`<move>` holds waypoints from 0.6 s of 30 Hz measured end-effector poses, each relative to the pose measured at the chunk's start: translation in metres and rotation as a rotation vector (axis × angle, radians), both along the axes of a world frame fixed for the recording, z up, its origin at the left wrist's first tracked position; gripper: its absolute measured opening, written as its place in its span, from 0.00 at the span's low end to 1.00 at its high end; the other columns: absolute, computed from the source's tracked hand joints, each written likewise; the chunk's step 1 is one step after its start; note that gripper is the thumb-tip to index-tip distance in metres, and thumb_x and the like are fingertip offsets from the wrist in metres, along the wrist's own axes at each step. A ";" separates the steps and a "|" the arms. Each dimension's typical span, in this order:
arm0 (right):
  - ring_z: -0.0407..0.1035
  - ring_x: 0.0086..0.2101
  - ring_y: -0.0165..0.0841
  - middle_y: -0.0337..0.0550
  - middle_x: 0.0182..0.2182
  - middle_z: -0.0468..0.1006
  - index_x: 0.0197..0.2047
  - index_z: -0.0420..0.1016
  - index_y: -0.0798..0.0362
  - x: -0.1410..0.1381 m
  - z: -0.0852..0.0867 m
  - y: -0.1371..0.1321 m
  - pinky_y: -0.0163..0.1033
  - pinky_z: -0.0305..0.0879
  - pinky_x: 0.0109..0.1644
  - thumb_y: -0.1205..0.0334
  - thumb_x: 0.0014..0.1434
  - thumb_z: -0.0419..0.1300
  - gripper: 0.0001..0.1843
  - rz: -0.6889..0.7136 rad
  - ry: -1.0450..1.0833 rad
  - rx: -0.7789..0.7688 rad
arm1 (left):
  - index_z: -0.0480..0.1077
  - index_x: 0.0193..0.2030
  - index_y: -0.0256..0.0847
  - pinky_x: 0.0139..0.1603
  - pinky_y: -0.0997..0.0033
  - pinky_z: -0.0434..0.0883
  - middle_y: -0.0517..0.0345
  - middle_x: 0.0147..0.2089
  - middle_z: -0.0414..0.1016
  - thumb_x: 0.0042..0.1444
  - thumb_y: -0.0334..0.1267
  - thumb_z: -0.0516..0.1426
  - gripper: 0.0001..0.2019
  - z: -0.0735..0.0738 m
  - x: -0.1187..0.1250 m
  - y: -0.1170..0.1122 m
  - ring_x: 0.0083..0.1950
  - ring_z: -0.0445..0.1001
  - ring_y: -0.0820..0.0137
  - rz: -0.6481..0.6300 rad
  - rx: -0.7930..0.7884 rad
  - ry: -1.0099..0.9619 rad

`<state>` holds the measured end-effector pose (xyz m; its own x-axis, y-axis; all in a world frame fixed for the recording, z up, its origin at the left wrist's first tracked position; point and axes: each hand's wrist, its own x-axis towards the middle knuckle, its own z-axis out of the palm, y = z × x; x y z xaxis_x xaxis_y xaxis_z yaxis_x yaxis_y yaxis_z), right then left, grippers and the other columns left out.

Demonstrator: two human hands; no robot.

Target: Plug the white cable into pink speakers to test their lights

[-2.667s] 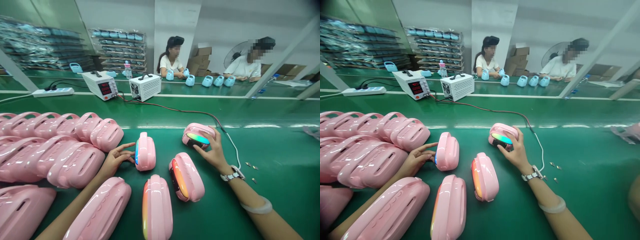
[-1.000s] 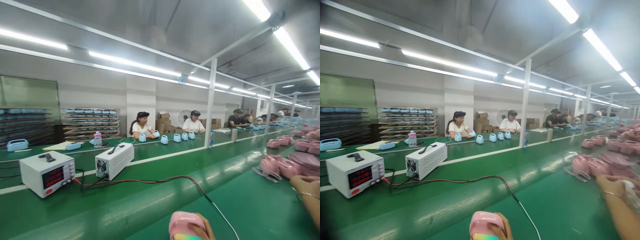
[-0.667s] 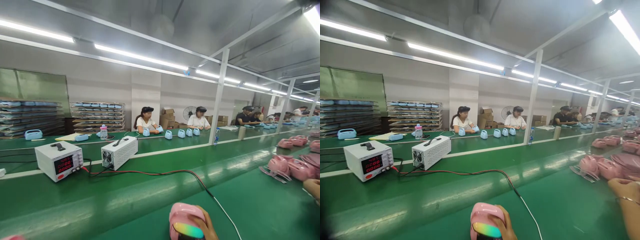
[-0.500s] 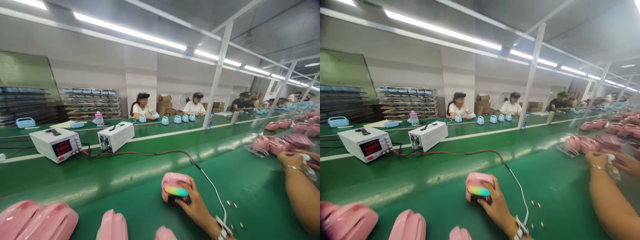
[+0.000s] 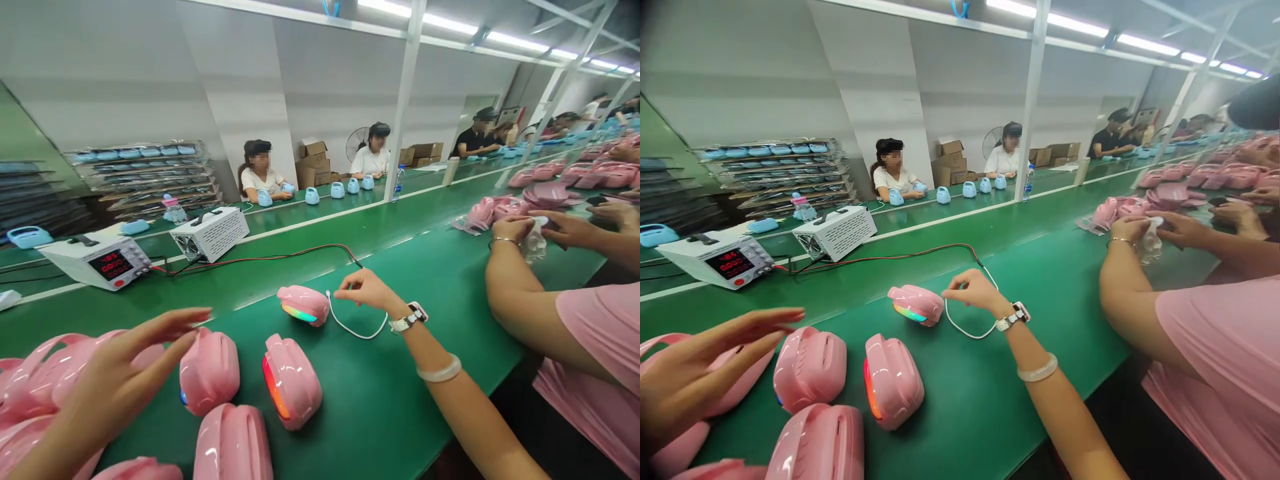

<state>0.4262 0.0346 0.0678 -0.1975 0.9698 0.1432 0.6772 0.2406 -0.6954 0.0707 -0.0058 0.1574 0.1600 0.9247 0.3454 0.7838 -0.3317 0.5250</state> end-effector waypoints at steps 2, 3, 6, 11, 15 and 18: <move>0.73 0.29 0.32 0.40 0.26 0.78 0.30 0.79 0.56 0.002 -0.015 0.006 0.31 0.64 0.31 0.56 0.50 0.68 0.11 -0.050 -0.073 -0.044 | 0.70 0.49 0.55 0.52 0.62 0.70 0.63 0.51 0.75 0.52 0.60 0.53 0.21 0.003 0.042 0.011 0.51 0.73 0.61 -0.166 -0.159 0.057; 0.73 0.31 0.34 0.41 0.28 0.79 0.31 0.79 0.56 -0.001 -0.024 0.009 0.31 0.64 0.33 0.56 0.47 0.70 0.12 -0.088 -0.114 -0.050 | 0.64 0.57 0.51 0.51 0.63 0.70 0.57 0.54 0.72 0.51 0.61 0.52 0.28 0.000 0.064 0.020 0.51 0.73 0.61 -0.201 -0.268 0.087; 0.73 0.41 0.40 0.49 0.39 0.79 0.43 0.78 0.56 -0.019 -0.047 0.018 0.36 0.65 0.40 0.56 0.55 0.65 0.15 -0.248 -0.225 -0.022 | 0.44 0.69 0.37 0.60 0.55 0.63 0.38 0.66 0.56 0.46 0.63 0.55 0.49 -0.022 0.117 0.050 0.62 0.63 0.52 -0.207 -0.512 0.298; 0.73 0.41 0.42 0.55 0.42 0.76 0.40 0.77 0.60 -0.047 -0.059 0.029 0.43 0.67 0.42 0.63 0.61 0.58 0.10 -0.355 -0.311 0.009 | 0.46 0.68 0.33 0.62 0.52 0.59 0.34 0.66 0.54 0.30 0.51 0.68 0.59 -0.054 0.139 0.079 0.65 0.57 0.47 -0.271 -0.402 0.309; 0.73 0.37 0.40 0.56 0.39 0.76 0.34 0.77 0.61 -0.044 -0.061 0.031 0.42 0.67 0.40 0.72 0.59 0.54 0.10 -0.335 -0.237 0.065 | 0.45 0.68 0.39 0.64 0.59 0.57 0.46 0.68 0.52 0.29 0.42 0.70 0.59 -0.052 0.137 0.082 0.65 0.56 0.55 -0.452 -0.312 0.261; 0.72 0.36 0.37 0.53 0.39 0.77 0.39 0.77 0.60 -0.034 -0.060 0.027 0.38 0.65 0.40 0.71 0.61 0.51 0.13 -0.301 -0.096 0.159 | 0.44 0.69 0.38 0.63 0.60 0.58 0.46 0.67 0.54 0.30 0.39 0.70 0.59 -0.048 0.139 0.086 0.64 0.58 0.56 -0.528 -0.304 0.245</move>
